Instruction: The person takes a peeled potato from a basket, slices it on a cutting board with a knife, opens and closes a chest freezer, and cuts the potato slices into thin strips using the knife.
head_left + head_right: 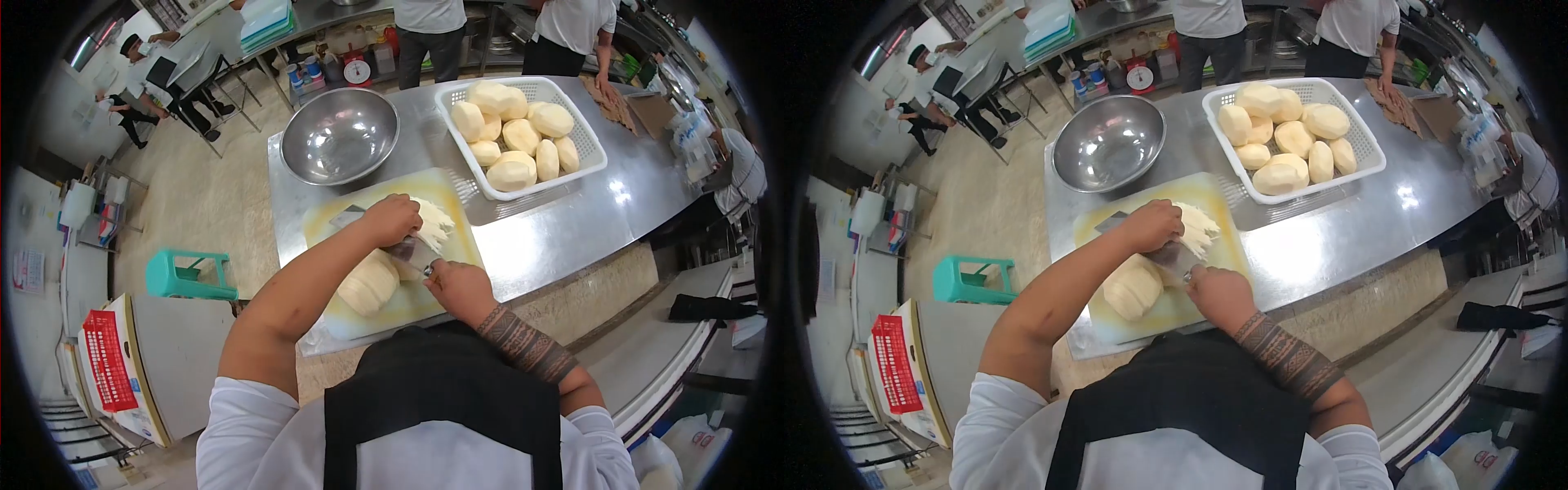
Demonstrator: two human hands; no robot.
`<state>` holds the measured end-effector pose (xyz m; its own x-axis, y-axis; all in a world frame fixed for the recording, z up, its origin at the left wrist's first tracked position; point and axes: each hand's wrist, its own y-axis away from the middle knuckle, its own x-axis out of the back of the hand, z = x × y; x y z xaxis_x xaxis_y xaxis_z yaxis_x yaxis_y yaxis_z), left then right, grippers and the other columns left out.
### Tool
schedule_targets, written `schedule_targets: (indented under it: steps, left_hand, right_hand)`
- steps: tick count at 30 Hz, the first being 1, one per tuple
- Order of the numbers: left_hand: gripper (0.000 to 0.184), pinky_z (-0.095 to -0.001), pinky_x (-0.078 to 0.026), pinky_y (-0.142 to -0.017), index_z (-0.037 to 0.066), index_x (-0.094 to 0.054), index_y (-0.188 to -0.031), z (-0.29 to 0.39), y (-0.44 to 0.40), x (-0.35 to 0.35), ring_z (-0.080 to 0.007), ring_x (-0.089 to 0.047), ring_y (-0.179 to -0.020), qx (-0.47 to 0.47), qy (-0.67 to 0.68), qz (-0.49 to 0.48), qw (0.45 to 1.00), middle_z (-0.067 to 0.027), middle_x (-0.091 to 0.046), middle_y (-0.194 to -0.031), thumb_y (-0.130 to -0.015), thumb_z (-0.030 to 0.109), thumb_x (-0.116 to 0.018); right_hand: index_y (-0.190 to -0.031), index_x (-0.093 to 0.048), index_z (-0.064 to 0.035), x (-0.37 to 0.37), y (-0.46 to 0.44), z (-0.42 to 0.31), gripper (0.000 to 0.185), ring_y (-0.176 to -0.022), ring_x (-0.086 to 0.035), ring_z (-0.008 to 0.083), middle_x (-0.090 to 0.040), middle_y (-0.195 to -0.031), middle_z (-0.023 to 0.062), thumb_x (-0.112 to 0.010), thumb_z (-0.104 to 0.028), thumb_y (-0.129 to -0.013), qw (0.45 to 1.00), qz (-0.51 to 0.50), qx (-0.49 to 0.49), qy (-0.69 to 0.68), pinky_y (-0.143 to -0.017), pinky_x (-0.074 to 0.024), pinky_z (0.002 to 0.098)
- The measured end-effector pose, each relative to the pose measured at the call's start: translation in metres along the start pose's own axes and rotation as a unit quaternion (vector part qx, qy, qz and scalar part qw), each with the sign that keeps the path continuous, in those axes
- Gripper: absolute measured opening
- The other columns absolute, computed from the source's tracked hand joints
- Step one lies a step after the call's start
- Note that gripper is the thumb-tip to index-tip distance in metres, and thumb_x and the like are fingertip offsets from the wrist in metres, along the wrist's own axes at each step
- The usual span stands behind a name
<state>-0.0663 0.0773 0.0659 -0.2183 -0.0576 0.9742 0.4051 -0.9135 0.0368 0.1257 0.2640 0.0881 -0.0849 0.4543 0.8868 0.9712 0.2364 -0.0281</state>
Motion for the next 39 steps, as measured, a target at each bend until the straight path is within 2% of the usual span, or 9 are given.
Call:
schedule_targets:
  steps: [2, 8, 10, 12, 16, 19, 25, 34, 39]
  left_hand:
    - [0.015, -0.0448, -0.052, -0.093, 0.013, -0.078, -0.096, 0.002, -0.010, 0.002, -0.0315, -0.065, -0.105, 0.008, -0.030, -0.029, 0.999, -0.0078, -0.070, -0.095, -0.084, 0.022, -0.077]
    - [0.024, -0.0482, -0.050, -0.096, 0.010, -0.076, -0.109, 0.014, -0.016, 0.052, -0.0344, -0.066, -0.105, 0.089, -0.029, 0.130, 0.987, -0.0098, -0.071, -0.102, -0.092, 0.026, -0.075]
    - [0.019, -0.0495, -0.049, -0.096, 0.007, -0.075, -0.105, 0.004, -0.005, 0.062, -0.0364, -0.065, -0.105, 0.092, -0.068, 0.282, 0.953, -0.0126, -0.071, -0.107, -0.094, 0.023, -0.073]
    - [0.017, -0.0498, -0.049, -0.095, 0.008, -0.075, -0.105, 0.028, 0.009, 0.086, -0.0378, -0.064, -0.102, 0.178, 0.016, 0.408, 0.895, -0.0128, -0.071, -0.104, -0.096, 0.020, -0.068]
    - [0.044, -0.0530, -0.040, -0.117, 0.005, -0.068, -0.135, 0.030, 0.006, 0.011, -0.0407, -0.054, -0.135, 0.130, 0.036, 0.243, 0.961, -0.0209, -0.060, -0.145, -0.101, 0.033, -0.066]
    - [0.060, -0.0540, -0.027, -0.128, 0.005, -0.058, -0.149, 0.034, -0.014, -0.022, -0.0413, -0.041, -0.151, 0.054, -0.010, 0.111, 0.992, -0.0235, -0.048, -0.160, -0.104, 0.044, -0.061]
    - [0.062, -0.0555, -0.024, -0.130, 0.005, -0.055, -0.151, 0.028, -0.036, -0.046, -0.0387, -0.040, -0.152, 0.106, 0.052, 0.030, 0.993, -0.0214, -0.048, -0.159, -0.105, 0.046, -0.059]
    - [0.047, -0.0562, -0.029, -0.128, 0.005, -0.068, -0.133, 0.043, -0.026, -0.026, -0.0354, -0.055, -0.136, 0.126, 0.034, -0.005, 0.992, -0.0168, -0.064, -0.136, -0.103, 0.041, -0.061]
    - [0.053, -0.0575, -0.026, -0.128, 0.006, -0.059, -0.147, 0.048, -0.023, -0.027, -0.0398, -0.048, -0.144, 0.169, 0.073, 0.018, 0.983, -0.0190, -0.057, -0.149, -0.105, 0.038, -0.059]
  right_hand:
    - [-0.099, -0.065, -0.0086, 0.009, 0.006, -0.009, 0.026, -0.078, -0.073, 0.0348, -0.072, -0.083, 0.0133, -0.074, -0.033, -0.095, 1.000, -0.003, 0.000, -0.018, -0.069, -0.0568, 0.0486]
    - [-0.106, -0.068, -0.0075, 0.060, 0.061, -0.006, 0.032, -0.082, -0.073, 0.0399, -0.073, -0.085, 0.0163, -0.073, -0.038, -0.097, 0.994, -0.031, -0.085, -0.069, -0.073, -0.0568, 0.0504]
    - [-0.112, -0.070, -0.0046, 0.078, 0.089, 0.009, 0.041, -0.087, -0.073, 0.0431, -0.075, -0.092, 0.0207, -0.073, -0.043, -0.098, 0.978, -0.049, -0.161, -0.122, -0.078, -0.0580, 0.0501]
    - [-0.112, -0.070, -0.0015, 0.085, 0.116, 0.025, 0.041, -0.085, -0.073, 0.0402, -0.074, -0.092, 0.0221, -0.074, -0.040, -0.098, 0.961, -0.016, -0.205, -0.183, -0.078, -0.0571, 0.0465]
    - [-0.109, -0.068, 0.0006, 0.081, 0.140, 0.040, 0.039, -0.079, -0.070, 0.0338, -0.071, -0.090, 0.0208, -0.076, -0.035, -0.097, 0.920, 0.025, -0.257, -0.295, -0.075, -0.0550, 0.0422]
    - [-0.105, -0.066, 0.0012, 0.066, 0.137, 0.057, 0.038, -0.077, -0.067, 0.0309, -0.069, -0.087, 0.0200, -0.077, -0.034, -0.097, 0.914, 0.031, -0.276, -0.294, -0.073, -0.0541, 0.0408]
    - [-0.102, -0.065, 0.0015, 0.074, 0.126, 0.071, 0.038, -0.077, -0.067, 0.0306, -0.067, -0.086, 0.0208, -0.077, -0.034, -0.097, 0.904, 0.030, -0.269, -0.331, -0.072, -0.0540, 0.0417]
    - [-0.106, -0.065, 0.0005, 0.076, 0.115, 0.111, 0.037, -0.084, -0.070, 0.0325, -0.070, -0.092, 0.0224, -0.076, -0.034, -0.098, 0.919, -0.009, -0.235, -0.316, -0.077, -0.0549, 0.0435]
    - [-0.107, -0.066, 0.0016, 0.059, 0.095, 0.134, 0.038, -0.088, -0.071, 0.0333, -0.070, -0.094, 0.0222, -0.074, -0.035, -0.099, 0.905, -0.073, -0.242, -0.342, -0.079, -0.0546, 0.0441]
